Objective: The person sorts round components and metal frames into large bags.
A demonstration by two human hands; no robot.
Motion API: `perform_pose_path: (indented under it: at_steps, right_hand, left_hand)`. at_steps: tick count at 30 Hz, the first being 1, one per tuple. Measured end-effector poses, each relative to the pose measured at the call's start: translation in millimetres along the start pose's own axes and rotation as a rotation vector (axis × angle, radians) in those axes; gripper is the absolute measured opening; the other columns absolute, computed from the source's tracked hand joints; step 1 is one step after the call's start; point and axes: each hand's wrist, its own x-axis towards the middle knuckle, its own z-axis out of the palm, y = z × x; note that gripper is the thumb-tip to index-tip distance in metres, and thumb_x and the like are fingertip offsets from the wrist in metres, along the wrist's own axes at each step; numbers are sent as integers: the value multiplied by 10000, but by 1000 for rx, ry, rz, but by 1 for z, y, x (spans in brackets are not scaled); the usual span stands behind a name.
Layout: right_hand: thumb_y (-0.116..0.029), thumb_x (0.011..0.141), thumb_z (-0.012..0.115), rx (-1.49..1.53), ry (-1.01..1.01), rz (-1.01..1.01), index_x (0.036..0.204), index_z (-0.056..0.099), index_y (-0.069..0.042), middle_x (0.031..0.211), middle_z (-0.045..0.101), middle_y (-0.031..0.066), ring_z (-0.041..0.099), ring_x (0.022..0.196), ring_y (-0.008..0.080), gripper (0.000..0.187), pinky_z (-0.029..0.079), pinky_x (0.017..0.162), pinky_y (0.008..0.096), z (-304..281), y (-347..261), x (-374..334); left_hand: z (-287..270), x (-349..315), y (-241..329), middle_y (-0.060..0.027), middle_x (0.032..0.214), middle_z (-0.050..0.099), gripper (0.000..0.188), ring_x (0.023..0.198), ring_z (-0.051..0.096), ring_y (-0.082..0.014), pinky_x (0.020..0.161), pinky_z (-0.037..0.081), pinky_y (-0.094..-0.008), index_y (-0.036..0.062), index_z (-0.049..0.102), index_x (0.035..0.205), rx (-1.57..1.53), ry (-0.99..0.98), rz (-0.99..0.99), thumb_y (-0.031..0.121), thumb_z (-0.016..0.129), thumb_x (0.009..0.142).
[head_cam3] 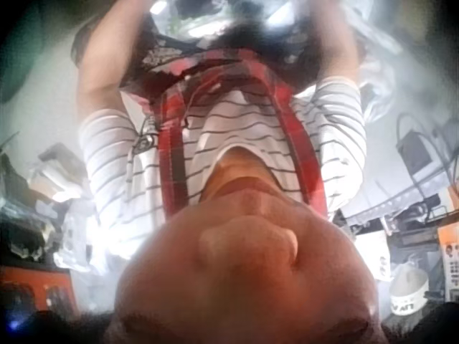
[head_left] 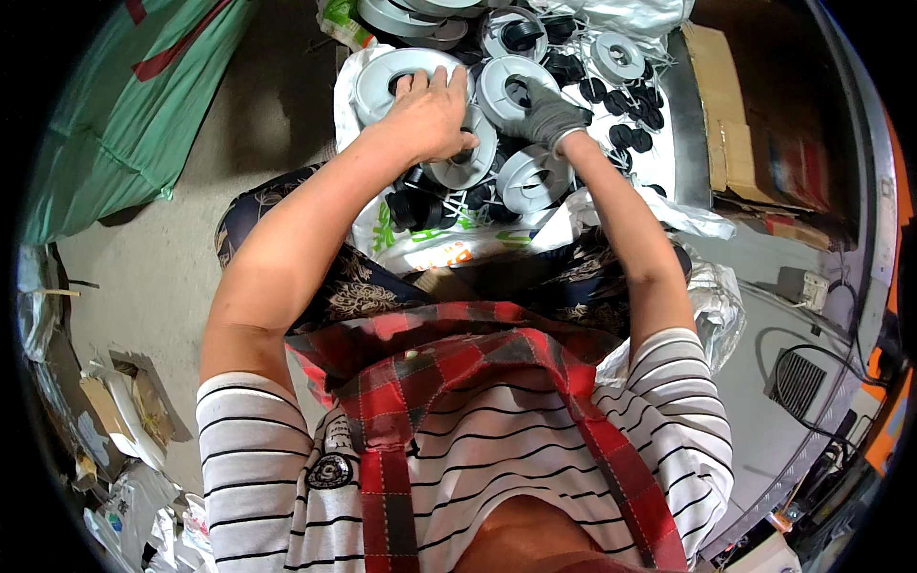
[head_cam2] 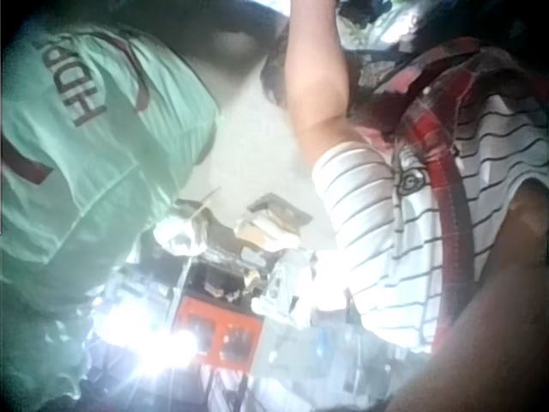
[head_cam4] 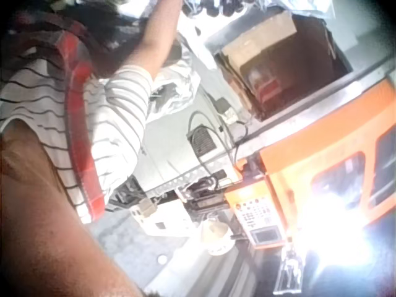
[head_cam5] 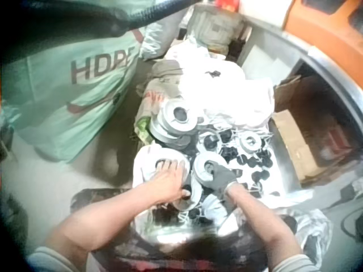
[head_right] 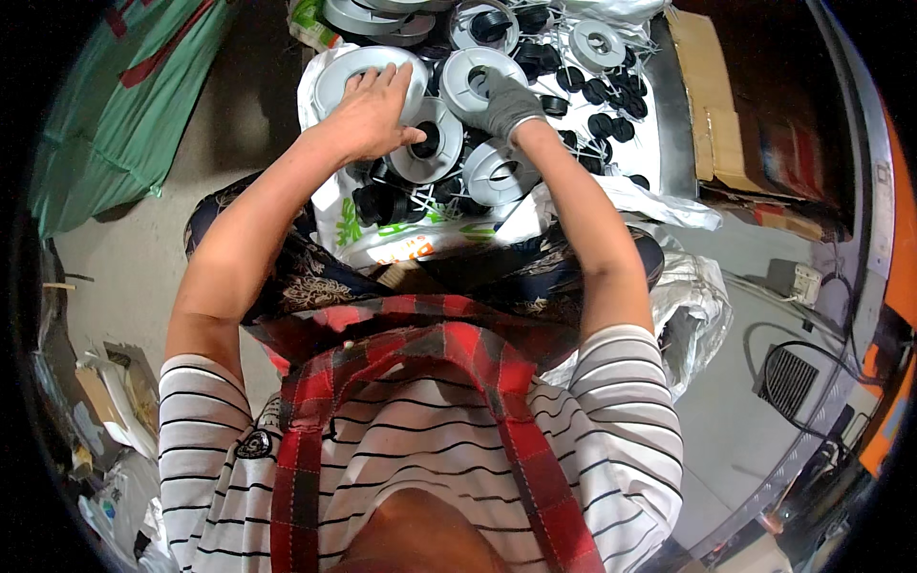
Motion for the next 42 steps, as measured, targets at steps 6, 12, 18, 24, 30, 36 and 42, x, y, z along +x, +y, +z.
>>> perform_pose_path:
  at_steps: [6,12,18,24,30,36,42]
  right_hand:
    - [-444,777,615,-215,186,-47,1229,491,-71,1181,569,191,554,1091,342,599,362,983,418,9,7,6]
    - [-367,801,601,-41,475,-470,1168,526,-64,980,631,241,625,906,370,483,513,743,391,-82,21,17]
    - [-325,758,619,-183,17,72,1088,601,-10,951,645,246,632,923,366,457,496,806,413,-36,75,55]
    - [-435,843,475,-278,-340,111,1165,603,-108,1193,579,181,560,1103,323,476,456,906,398,81,110,27]
    - [-451,762,639,-376,-412,22,984,663,-37,992,638,218,613,938,353,470,481,811,410,-8,61,19]
    - [-309,750,719,262,220,-324,936,662,-20,1111,608,191,565,1100,294,349,447,908,360,-91,-13,-51]
    - [-349,606,800,321,217,-150,1160,553,-55,1171,554,190,549,1075,333,675,454,903,384,-110,-50,-54]
  left_hand:
    - [-12,19,-1,-252,1202,554,763,1123,553,-329,941,435,-374,-61,421,1301,-579,115,-69,427,665,768]
    - [-22,33,11,-198,1115,601,643,1048,592,-262,946,439,-324,-78,461,1253,-1487,379,-304,309,673,785]
    - [-31,34,-6,-100,856,653,255,793,639,-197,763,509,-336,-24,601,999,-1760,228,-468,132,604,798]
    - [-30,37,-5,-90,864,635,360,775,594,-173,721,469,-331,-26,613,962,-1530,331,-486,211,691,703]
    - [-35,35,6,-81,797,617,295,760,578,-171,732,448,-345,-9,618,865,-1444,288,-558,270,670,784]
    - [-23,37,17,-105,929,643,298,818,635,-205,776,518,-386,-9,596,1031,-1979,-29,-444,244,596,874]
    - [-39,23,22,-95,1046,637,336,941,631,-182,882,496,-360,3,570,1127,-2059,-232,-240,247,571,896]
